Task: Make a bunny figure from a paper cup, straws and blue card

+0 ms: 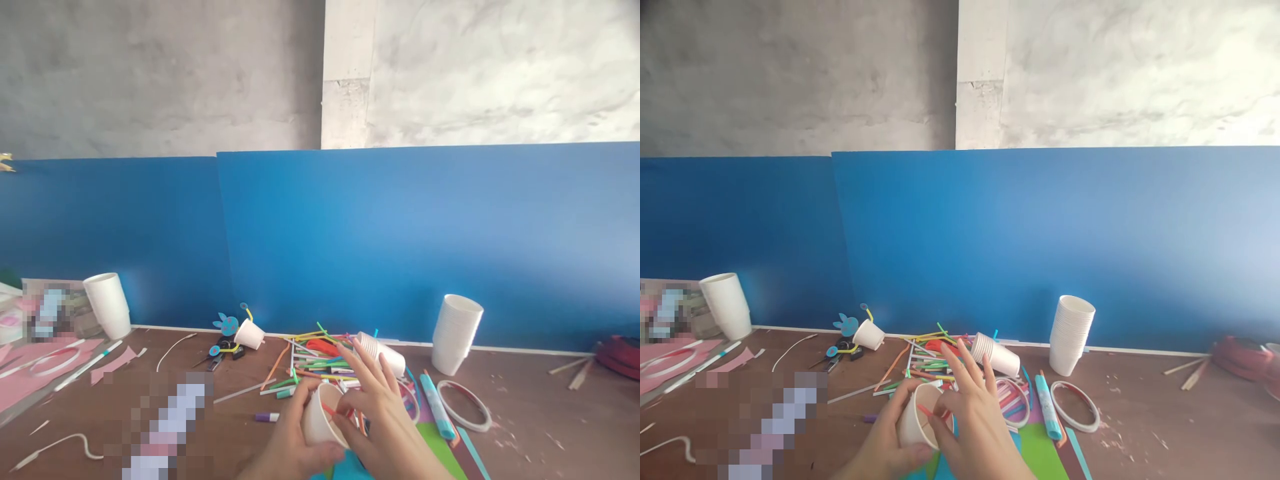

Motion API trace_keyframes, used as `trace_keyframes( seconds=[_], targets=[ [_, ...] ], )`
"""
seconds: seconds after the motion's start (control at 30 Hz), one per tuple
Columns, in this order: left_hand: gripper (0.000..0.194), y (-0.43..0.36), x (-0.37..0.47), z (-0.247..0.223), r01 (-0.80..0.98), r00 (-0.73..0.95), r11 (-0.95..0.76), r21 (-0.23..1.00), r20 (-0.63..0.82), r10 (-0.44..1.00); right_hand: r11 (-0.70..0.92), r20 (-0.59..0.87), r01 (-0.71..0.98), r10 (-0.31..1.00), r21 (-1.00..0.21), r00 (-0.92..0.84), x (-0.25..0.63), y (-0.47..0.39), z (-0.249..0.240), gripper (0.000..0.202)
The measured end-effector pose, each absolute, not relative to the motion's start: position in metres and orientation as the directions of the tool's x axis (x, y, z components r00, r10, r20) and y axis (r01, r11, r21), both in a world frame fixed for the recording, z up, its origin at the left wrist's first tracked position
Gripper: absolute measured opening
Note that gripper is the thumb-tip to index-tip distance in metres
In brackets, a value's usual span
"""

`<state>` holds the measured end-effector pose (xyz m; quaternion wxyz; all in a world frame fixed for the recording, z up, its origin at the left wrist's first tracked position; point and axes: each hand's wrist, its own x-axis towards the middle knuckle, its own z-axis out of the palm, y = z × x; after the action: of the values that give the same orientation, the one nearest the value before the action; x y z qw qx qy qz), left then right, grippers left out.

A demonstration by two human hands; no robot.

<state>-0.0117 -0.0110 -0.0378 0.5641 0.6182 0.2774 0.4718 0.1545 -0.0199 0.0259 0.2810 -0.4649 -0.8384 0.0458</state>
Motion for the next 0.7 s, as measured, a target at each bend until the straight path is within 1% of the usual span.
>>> trace_keyframes(
  seconds=[0.07,0.17,0.3,0.43,0.5,0.57,0.7],
  targets=[
    [0.085,-0.011,-0.013,-0.039,-0.120,0.386,-0.250,0.961,0.277,0.880,0.534,0.388,0.768,0.831,-0.353,-0.400,0.155,-0.020,0.027,0.020],
    [0.082,-0.012,-0.014,-0.039,-0.062,0.399,-0.290,0.955,0.290,0.870,0.505,0.378,0.785,0.847,-0.358,-0.373,0.153,-0.022,0.028,0.018],
    [0.073,-0.012,-0.013,-0.037,-0.047,0.424,-0.314,0.948,0.304,0.853,0.509,0.407,0.778,0.841,-0.368,-0.357,0.149,-0.022,0.027,0.018],
    [0.068,-0.010,-0.012,-0.038,-0.061,0.435,-0.300,0.952,0.296,0.851,0.496,0.416,0.780,0.846,-0.383,-0.333,0.147,-0.021,0.024,0.017],
    [0.070,-0.010,-0.011,-0.038,-0.086,0.448,-0.290,0.953,0.297,0.844,0.501,0.402,0.768,0.849,-0.400,-0.344,0.146,-0.021,0.024,0.017],
    [0.077,-0.009,-0.010,-0.038,-0.119,0.472,-0.261,0.958,0.286,0.834,0.508,0.392,0.750,0.849,-0.423,-0.353,0.146,-0.021,0.025,0.019],
    [0.086,-0.009,-0.009,-0.037,-0.155,0.491,-0.200,0.968,0.251,0.834,0.511,0.407,0.708,0.850,-0.487,-0.334,0.145,-0.020,0.023,0.019]
  ],
)
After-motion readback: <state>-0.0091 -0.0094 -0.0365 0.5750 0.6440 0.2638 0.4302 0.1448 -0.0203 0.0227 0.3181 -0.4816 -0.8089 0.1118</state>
